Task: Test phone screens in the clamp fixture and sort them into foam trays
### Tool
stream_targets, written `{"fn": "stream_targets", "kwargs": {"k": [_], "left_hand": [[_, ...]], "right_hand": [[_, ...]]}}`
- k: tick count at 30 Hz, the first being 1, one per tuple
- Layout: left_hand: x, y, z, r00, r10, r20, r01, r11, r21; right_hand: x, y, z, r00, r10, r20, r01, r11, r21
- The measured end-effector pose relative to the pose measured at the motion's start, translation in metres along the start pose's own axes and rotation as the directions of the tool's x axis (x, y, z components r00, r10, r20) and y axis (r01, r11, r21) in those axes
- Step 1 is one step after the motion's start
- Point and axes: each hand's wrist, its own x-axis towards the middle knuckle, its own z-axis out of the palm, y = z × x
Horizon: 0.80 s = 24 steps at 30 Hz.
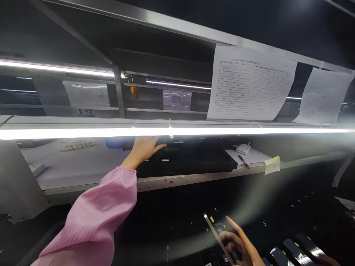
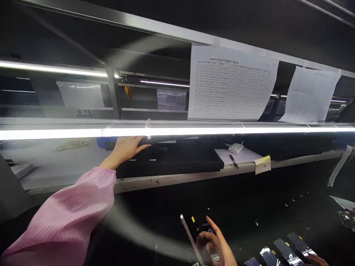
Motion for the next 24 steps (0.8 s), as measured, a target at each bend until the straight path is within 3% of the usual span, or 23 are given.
{"fn": "stream_targets", "kwargs": {"k": [2,5,9,12,14,17,19,21,24], "left_hand": [[0.002,-0.002,-0.002,0.999,-0.046,-0.017,0.046,0.999,0.024],[-0.001,-0.004,-0.003,0.996,-0.071,-0.047,0.074,0.996,0.05],[-0.008,-0.002,-0.004,0.995,-0.031,-0.098,0.043,0.992,0.121],[-0.012,0.004,-0.001,0.99,-0.011,-0.139,0.034,0.986,0.162],[-0.014,0.007,0.004,0.987,-0.027,-0.159,0.053,0.985,0.161],[-0.018,0.011,0.013,0.982,-0.06,-0.176,0.088,0.984,0.153],[-0.021,0.011,0.021,0.985,-0.065,-0.16,0.088,0.986,0.141],[-0.026,0.01,0.029,0.991,-0.048,-0.122,0.063,0.99,0.124],[-0.034,0.009,0.038,0.998,-0.008,-0.055,0.013,0.996,0.093]], "right_hand": [[0.014,-0.048,-0.01,0.992,-0.108,-0.072,0.1,0.99,-0.099],[0.057,-0.113,-0.016,0.938,-0.274,-0.213,0.181,0.91,-0.372],[0.13,-0.17,-0.002,0.91,-0.304,-0.282,0.086,0.804,-0.588],[0.18,-0.197,0.025,0.885,-0.375,-0.277,-0.004,0.588,-0.809],[0.21,-0.209,0.045,0.879,-0.386,-0.278,-0.075,0.465,-0.882],[0.241,-0.214,0.065,0.898,-0.337,-0.282,-0.116,0.437,-0.892],[0.246,-0.209,0.071,0.916,-0.316,-0.247,-0.101,0.414,-0.905],[0.235,-0.199,0.073,0.928,-0.325,-0.184,-0.05,0.381,-0.923],[0.187,-0.18,0.065,0.919,-0.391,-0.06,0.079,0.33,-0.941]]}}
